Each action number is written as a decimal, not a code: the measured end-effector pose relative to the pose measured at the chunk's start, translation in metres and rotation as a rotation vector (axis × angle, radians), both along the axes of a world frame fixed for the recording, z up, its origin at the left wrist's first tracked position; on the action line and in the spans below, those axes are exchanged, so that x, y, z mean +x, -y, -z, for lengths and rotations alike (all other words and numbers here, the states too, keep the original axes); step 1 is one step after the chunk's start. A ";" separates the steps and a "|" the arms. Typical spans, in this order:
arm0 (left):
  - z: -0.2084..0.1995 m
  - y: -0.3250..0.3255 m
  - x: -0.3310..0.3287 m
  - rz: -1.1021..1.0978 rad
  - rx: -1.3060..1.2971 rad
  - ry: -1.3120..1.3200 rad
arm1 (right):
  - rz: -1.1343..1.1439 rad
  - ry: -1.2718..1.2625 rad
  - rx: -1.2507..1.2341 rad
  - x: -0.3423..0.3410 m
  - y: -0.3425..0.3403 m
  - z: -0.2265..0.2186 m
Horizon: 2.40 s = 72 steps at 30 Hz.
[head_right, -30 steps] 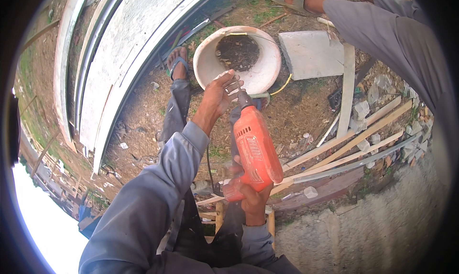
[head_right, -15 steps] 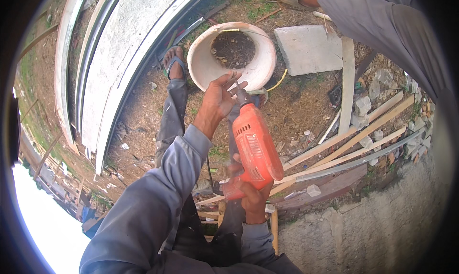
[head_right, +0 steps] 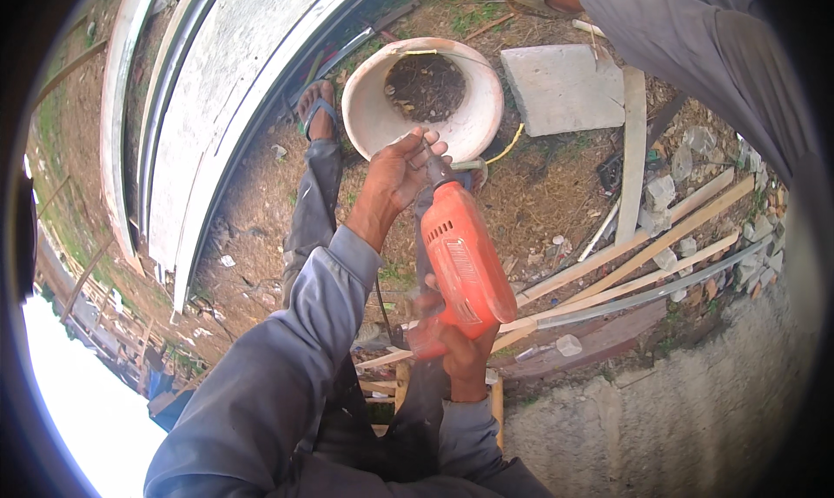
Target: The person uses a corded drill to drive screws into metal profiles laid on the ground. A coworker holds the profiles steady while the person drills. The person repeatedly picks screws from a bucket and fastens them along the length of the metal frame.
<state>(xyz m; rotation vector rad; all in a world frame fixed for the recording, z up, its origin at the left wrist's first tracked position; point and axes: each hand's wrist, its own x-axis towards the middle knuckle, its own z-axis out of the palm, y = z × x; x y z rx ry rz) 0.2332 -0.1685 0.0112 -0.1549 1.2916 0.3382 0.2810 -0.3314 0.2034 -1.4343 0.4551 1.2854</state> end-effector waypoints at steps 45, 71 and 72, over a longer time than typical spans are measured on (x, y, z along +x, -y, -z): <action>0.034 -0.377 -0.042 -0.388 -0.127 0.204 | -0.980 0.567 -0.190 -0.012 -0.490 0.108; 0.045 -0.410 -0.055 -0.347 -0.299 0.180 | -1.026 0.579 -0.366 -0.038 -0.522 0.117; 0.046 -0.410 -0.054 -0.352 -0.297 0.183 | -1.029 0.570 -0.377 -0.037 -0.521 0.117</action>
